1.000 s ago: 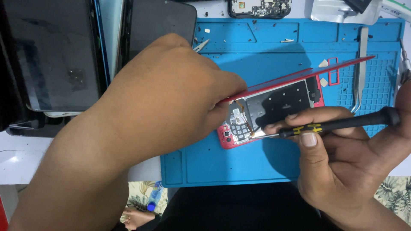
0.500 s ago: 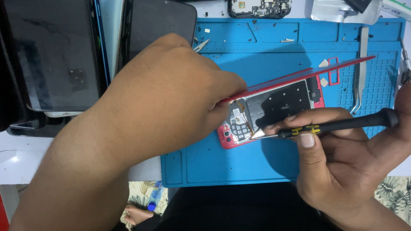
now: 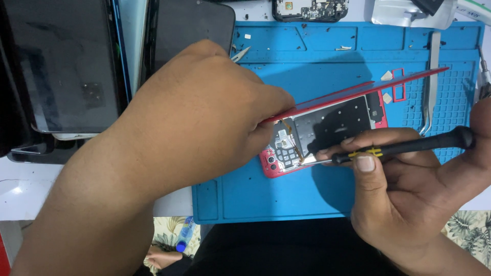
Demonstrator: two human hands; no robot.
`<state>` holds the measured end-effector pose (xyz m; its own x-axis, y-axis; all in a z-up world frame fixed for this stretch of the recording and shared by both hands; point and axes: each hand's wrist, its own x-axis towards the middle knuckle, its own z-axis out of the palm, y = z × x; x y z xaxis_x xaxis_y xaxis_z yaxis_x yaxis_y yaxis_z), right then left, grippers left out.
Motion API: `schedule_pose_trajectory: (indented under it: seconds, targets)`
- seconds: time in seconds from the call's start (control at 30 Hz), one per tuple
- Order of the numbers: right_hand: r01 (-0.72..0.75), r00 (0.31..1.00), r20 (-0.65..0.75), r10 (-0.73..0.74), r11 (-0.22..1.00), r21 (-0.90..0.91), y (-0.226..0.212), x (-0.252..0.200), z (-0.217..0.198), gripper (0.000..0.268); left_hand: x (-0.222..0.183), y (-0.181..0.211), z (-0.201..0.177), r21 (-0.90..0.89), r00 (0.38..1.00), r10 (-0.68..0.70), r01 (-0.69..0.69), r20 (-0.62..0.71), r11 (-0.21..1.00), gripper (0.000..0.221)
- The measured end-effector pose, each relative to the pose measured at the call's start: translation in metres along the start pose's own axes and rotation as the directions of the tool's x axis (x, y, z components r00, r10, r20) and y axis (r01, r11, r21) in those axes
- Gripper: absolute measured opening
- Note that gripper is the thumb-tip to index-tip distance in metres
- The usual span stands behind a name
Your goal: Reassembling a red smartphone by attaching the back cover, screwing in internal components, and inserting the SIM tray.
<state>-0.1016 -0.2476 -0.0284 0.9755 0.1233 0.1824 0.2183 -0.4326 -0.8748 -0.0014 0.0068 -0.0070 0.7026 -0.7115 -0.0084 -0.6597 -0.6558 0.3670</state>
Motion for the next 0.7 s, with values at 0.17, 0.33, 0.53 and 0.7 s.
schedule_pose_trajectory:
  seconds: [0.17,0.33,0.53,0.7]
  targets:
    - [0.016,1.0,-0.023,-0.016,1.0,-0.005,0.0,0.0,0.003,0.081,0.0,0.0,-0.001,-0.018,1.0,-0.014,0.015,0.007,1.0,0.015]
    - [0.308,0.951,0.17,-0.258,0.831,-0.463,-0.019,0.022,-0.001,0.024,0.001,0.001,-0.002,-0.016,0.999,-0.031,0.032,0.036,0.999,0.017]
    - [0.316,0.938,0.297,-0.177,0.787,-0.529,-0.014,0.007,-0.012,0.031,0.001,0.001,-0.002,-0.019,0.999,-0.021,0.022,0.044,1.0,0.016]
    - [0.031,0.98,0.199,0.005,0.984,-0.176,-0.018,-0.013,-0.004,0.026,-0.001,0.001,-0.003,-0.029,1.0,-0.015,0.015,0.027,0.999,0.015]
